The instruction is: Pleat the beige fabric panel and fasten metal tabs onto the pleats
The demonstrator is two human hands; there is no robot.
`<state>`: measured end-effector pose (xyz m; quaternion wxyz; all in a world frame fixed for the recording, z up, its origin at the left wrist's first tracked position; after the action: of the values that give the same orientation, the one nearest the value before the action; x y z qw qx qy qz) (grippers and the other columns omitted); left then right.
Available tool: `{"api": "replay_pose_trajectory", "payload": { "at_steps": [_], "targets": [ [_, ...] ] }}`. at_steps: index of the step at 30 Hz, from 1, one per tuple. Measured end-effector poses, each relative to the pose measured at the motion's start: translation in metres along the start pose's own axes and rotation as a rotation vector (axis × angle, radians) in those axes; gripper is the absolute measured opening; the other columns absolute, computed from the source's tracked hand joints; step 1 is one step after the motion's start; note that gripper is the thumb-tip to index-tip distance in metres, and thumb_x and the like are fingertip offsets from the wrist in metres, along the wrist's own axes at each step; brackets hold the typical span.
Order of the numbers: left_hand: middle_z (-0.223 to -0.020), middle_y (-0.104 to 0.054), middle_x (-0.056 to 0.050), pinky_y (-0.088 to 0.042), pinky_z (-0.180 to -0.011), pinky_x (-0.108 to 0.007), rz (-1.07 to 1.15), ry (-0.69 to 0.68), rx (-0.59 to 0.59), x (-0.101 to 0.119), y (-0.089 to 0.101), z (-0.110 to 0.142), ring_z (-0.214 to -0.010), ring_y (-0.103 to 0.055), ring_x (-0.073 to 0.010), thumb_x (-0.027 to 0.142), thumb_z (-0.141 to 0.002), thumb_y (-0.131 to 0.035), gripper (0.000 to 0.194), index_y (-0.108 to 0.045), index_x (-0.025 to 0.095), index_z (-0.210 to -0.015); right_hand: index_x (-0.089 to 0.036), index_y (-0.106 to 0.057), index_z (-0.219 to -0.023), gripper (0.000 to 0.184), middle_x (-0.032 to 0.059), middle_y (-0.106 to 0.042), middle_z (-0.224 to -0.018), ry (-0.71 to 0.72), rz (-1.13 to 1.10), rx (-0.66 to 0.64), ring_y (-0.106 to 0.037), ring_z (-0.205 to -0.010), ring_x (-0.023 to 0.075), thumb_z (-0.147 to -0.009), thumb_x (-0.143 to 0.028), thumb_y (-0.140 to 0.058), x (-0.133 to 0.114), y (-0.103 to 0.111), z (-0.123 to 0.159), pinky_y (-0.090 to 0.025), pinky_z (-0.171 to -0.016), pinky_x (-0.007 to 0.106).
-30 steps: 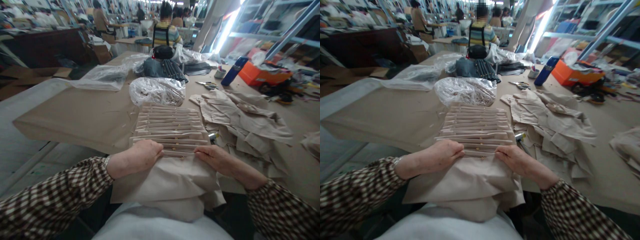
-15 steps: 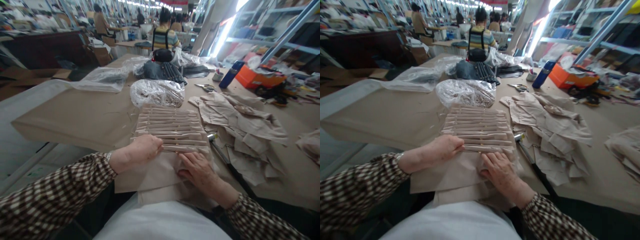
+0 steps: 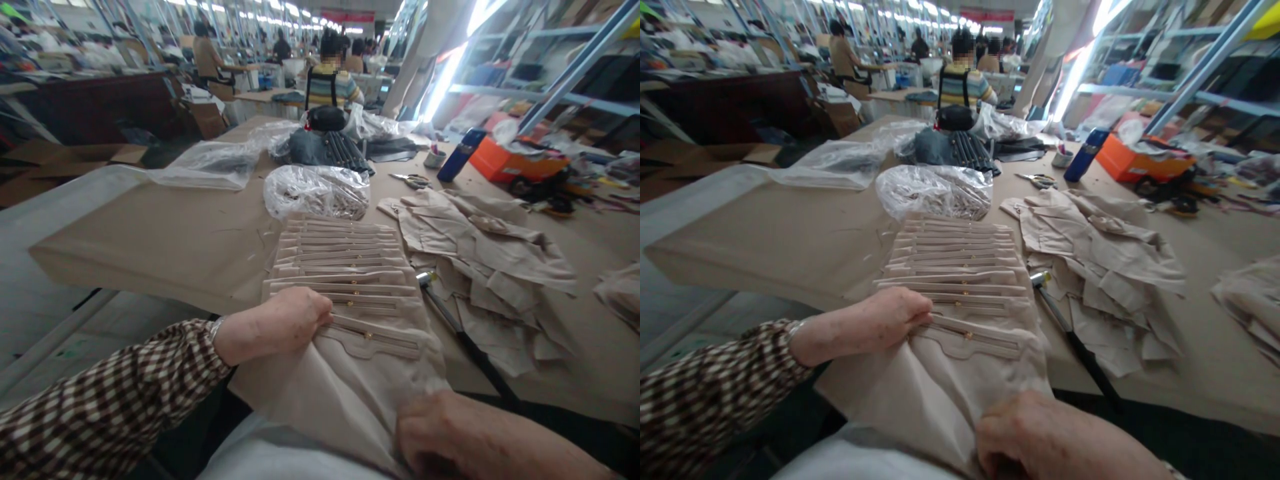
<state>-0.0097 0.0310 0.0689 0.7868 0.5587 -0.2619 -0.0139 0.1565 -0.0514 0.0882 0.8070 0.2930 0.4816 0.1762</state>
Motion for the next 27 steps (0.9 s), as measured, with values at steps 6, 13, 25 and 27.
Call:
{"api": "replay_pose_trajectory", "payload": {
  "at_steps": [6,13,25,27],
  "targets": [
    [-0.065,-0.056,0.0,-0.037,-0.057,-0.024,-0.092,0.12,-0.011,-0.018,-0.016,-0.007,-0.055,-0.047,-0.0111,0.021,-0.091,-0.049,0.022,-0.057,0.015,-0.071,-0.021,-0.064,-0.097,0.022,0.0044,-0.067,-0.096,-0.035,0.179,0.495,-0.062,-0.087,0.0164,-0.094,-0.015,-0.043,0.045,0.057,-0.017,-0.048,-0.078,0.028],
    [-0.074,-0.068,-0.01,-0.046,-0.058,-0.028,-0.197,0.217,-0.049,-0.016,-0.011,-0.01,-0.07,-0.066,-0.0239,0.025,-0.092,-0.046,0.025,-0.066,0.015,-0.083,-0.019,-0.062,-0.099,0.01,0.0057,-0.062,-0.101,-0.186,0.362,0.578,-0.057,-0.095,0.0205,-0.09,-0.021,-0.057,0.089,0.057,-0.066,-0.044,-0.086,0.035],
    [-0.078,-0.07,-0.014,-0.052,-0.062,-0.04,-0.248,0.217,-0.018,-0.016,-0.015,-0.013,-0.074,-0.07,-0.0332,0.018,-0.09,-0.046,0.02,-0.066,0.014,-0.087,-0.019,-0.053,-0.082,0.013,0.005,-0.063,-0.081,-0.205,0.533,0.558,-0.058,-0.074,0.0184,-0.095,-0.018,-0.049,0.104,0.068,-0.071,-0.038,-0.069,0.032],
    [-0.077,-0.069,-0.014,-0.052,-0.061,-0.04,-0.311,0.219,0.016,-0.011,-0.012,-0.012,-0.072,-0.069,-0.0329,0.009,-0.087,-0.046,0.021,-0.066,0.013,-0.086,-0.018,-0.055,-0.084,0.011,0.006,-0.064,-0.084,-0.179,0.587,0.591,-0.058,-0.078,0.0197,-0.094,-0.017,-0.051,0.102,0.066,-0.075,-0.038,-0.074,0.033]
  ]
}}
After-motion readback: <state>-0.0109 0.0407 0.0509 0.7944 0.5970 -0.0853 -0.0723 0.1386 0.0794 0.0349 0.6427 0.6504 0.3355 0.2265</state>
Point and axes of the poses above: each hand's wrist, its own z-axis away from the middle knuckle, its own y-axis out of the back of the hand, x = y × z, the point moved 9 cm from there along -z, towards the middle knuckle
